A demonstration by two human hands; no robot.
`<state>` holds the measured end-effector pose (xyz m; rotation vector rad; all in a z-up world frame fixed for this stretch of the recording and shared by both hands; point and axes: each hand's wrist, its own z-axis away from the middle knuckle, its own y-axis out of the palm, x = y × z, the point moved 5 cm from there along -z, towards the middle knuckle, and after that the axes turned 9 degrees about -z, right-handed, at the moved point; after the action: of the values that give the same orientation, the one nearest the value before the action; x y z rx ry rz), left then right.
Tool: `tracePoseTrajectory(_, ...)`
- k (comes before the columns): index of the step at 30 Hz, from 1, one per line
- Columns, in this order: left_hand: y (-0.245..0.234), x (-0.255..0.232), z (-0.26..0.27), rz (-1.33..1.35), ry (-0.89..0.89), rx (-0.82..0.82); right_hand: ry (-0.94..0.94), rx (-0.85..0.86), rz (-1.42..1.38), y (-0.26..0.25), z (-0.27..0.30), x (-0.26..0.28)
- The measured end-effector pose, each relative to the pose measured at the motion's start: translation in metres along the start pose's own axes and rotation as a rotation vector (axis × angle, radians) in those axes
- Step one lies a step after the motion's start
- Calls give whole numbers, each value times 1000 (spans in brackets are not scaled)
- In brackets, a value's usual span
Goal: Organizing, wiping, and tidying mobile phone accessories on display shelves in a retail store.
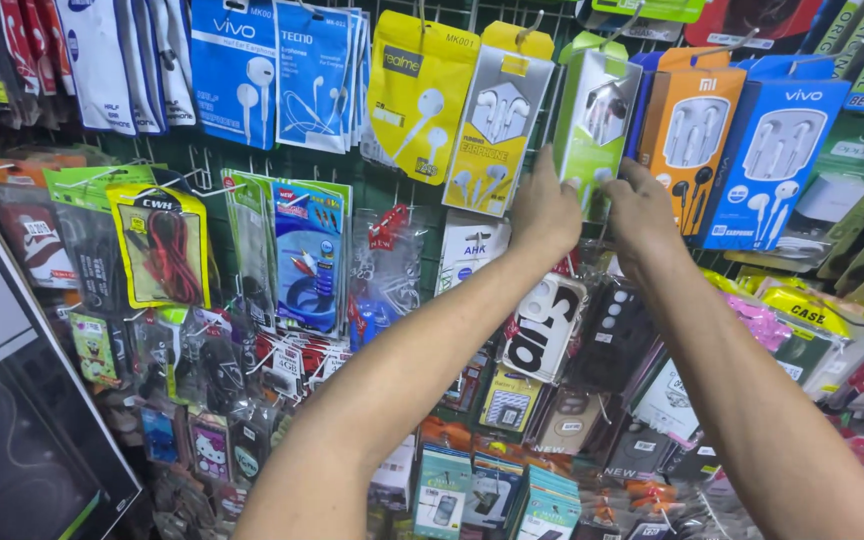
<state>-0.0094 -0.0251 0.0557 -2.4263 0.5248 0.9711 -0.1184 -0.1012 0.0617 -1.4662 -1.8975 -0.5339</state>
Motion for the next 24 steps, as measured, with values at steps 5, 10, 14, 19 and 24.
tracePoseTrajectory(5,-31,-41,33,157,49,-42,-56,-10,-179,-4,29,42)
tracePoseTrajectory(10,-59,-74,70,284,137,-45,-170,31,-374,-14,45,80)
tracePoseTrajectory(14,-50,-59,74,74,234,-126,-185,182,-419,-23,57,97)
tracePoseTrajectory(19,-54,-38,146,110,484,-170,-249,210,-313,-42,117,83)
tracePoseTrajectory(24,-32,39,249,166,334,102,-57,332,-150,-59,223,15)
